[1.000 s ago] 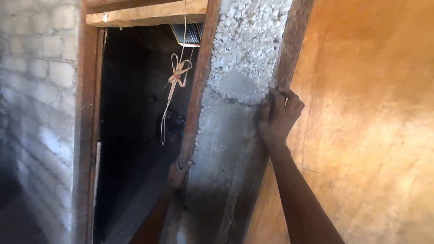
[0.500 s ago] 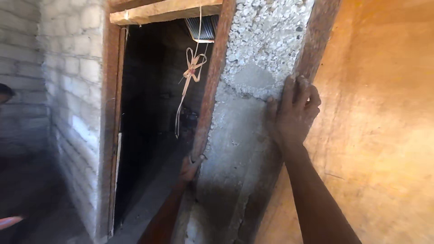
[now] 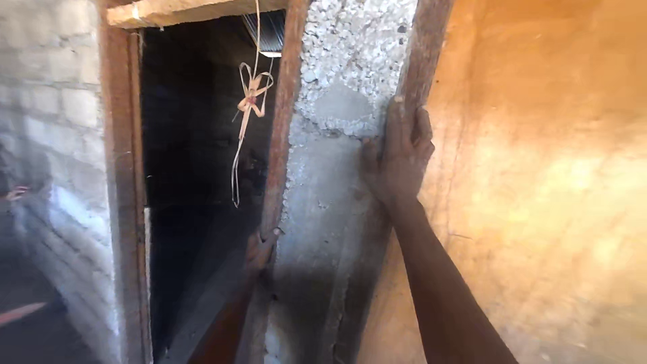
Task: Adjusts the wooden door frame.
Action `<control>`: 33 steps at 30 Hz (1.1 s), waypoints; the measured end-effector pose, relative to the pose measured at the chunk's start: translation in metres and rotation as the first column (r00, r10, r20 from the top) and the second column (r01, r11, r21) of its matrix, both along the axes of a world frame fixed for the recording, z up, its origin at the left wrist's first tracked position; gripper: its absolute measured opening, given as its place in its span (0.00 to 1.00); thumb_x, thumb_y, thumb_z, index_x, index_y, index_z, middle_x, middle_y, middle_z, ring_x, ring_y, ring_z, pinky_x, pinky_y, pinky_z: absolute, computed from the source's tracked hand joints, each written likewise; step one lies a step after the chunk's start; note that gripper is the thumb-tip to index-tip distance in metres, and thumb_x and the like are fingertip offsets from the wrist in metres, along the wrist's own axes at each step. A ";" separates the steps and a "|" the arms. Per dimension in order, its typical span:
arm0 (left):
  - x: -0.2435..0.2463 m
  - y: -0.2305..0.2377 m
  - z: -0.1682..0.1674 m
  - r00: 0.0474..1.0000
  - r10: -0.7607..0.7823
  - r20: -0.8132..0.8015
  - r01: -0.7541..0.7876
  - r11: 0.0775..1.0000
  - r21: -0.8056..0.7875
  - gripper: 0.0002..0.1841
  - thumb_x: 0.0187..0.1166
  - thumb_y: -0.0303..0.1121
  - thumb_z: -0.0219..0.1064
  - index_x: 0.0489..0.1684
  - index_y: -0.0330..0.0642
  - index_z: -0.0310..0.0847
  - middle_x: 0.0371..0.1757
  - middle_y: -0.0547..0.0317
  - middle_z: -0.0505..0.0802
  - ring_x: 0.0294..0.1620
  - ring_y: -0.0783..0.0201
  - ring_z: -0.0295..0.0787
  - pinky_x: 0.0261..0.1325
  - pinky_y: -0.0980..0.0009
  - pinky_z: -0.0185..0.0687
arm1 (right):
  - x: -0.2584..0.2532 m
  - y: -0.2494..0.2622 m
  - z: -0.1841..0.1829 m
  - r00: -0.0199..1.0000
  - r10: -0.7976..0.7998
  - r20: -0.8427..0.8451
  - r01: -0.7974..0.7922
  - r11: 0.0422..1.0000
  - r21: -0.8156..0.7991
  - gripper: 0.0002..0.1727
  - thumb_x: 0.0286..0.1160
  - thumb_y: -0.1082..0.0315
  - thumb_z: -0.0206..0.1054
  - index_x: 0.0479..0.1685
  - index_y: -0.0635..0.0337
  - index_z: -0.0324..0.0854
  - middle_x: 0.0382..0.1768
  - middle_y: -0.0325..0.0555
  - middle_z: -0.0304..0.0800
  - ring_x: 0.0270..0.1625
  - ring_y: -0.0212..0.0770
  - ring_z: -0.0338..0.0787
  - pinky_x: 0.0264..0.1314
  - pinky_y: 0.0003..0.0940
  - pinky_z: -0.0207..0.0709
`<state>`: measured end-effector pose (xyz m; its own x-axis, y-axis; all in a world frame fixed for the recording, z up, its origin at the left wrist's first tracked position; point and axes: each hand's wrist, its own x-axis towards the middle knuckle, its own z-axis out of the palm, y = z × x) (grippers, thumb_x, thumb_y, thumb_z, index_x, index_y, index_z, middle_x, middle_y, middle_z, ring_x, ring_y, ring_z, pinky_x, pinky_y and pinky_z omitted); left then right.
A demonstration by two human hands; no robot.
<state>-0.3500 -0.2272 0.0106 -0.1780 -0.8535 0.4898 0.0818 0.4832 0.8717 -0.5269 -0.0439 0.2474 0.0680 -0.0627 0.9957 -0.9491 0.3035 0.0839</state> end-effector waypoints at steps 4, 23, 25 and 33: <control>0.000 -0.002 -0.002 1.000 -0.007 -0.013 0.006 1.000 -0.011 0.29 0.80 0.49 0.63 0.65 0.28 0.77 0.36 0.57 0.86 0.27 0.75 0.78 0.35 0.73 0.79 | -0.007 0.006 0.000 0.951 0.310 0.008 -0.308 0.947 -0.090 0.48 0.73 0.51 0.57 0.94 0.66 0.49 0.88 0.64 0.62 0.87 0.63 0.64 0.82 0.62 0.60; -0.001 -0.010 -0.005 0.998 -0.038 -0.048 0.038 0.999 -0.008 0.27 0.81 0.48 0.64 0.63 0.29 0.78 0.34 0.59 0.85 0.26 0.74 0.79 0.35 0.73 0.81 | -0.017 0.001 0.003 0.943 0.331 0.021 -0.328 0.941 -0.078 0.29 0.81 0.60 0.55 0.83 0.46 0.77 0.87 0.69 0.57 0.83 0.65 0.65 0.79 0.56 0.63; -0.001 -0.010 -0.005 0.996 -0.061 -0.063 0.061 0.998 -0.001 0.25 0.81 0.46 0.65 0.62 0.30 0.77 0.32 0.61 0.83 0.24 0.75 0.78 0.32 0.75 0.80 | -0.016 0.001 0.003 0.954 0.299 0.021 -0.296 0.952 -0.078 0.29 0.80 0.60 0.56 0.83 0.46 0.76 0.87 0.69 0.58 0.82 0.65 0.66 0.78 0.55 0.64; 0.000 -0.014 -0.006 0.993 -0.083 -0.080 0.081 0.996 -0.025 0.30 0.77 0.52 0.67 0.61 0.30 0.78 0.32 0.63 0.84 0.25 0.77 0.78 0.33 0.76 0.80 | -0.015 0.000 0.003 0.965 0.263 0.019 -0.260 0.962 -0.078 0.29 0.83 0.56 0.53 0.84 0.46 0.75 0.88 0.68 0.57 0.83 0.63 0.66 0.81 0.53 0.63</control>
<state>-0.3503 -0.2408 0.0044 -0.2062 -0.8267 0.5235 0.1914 0.4906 0.8501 -0.5422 -0.0443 0.2500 0.0430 0.0279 0.9987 -0.9980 0.0486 0.0416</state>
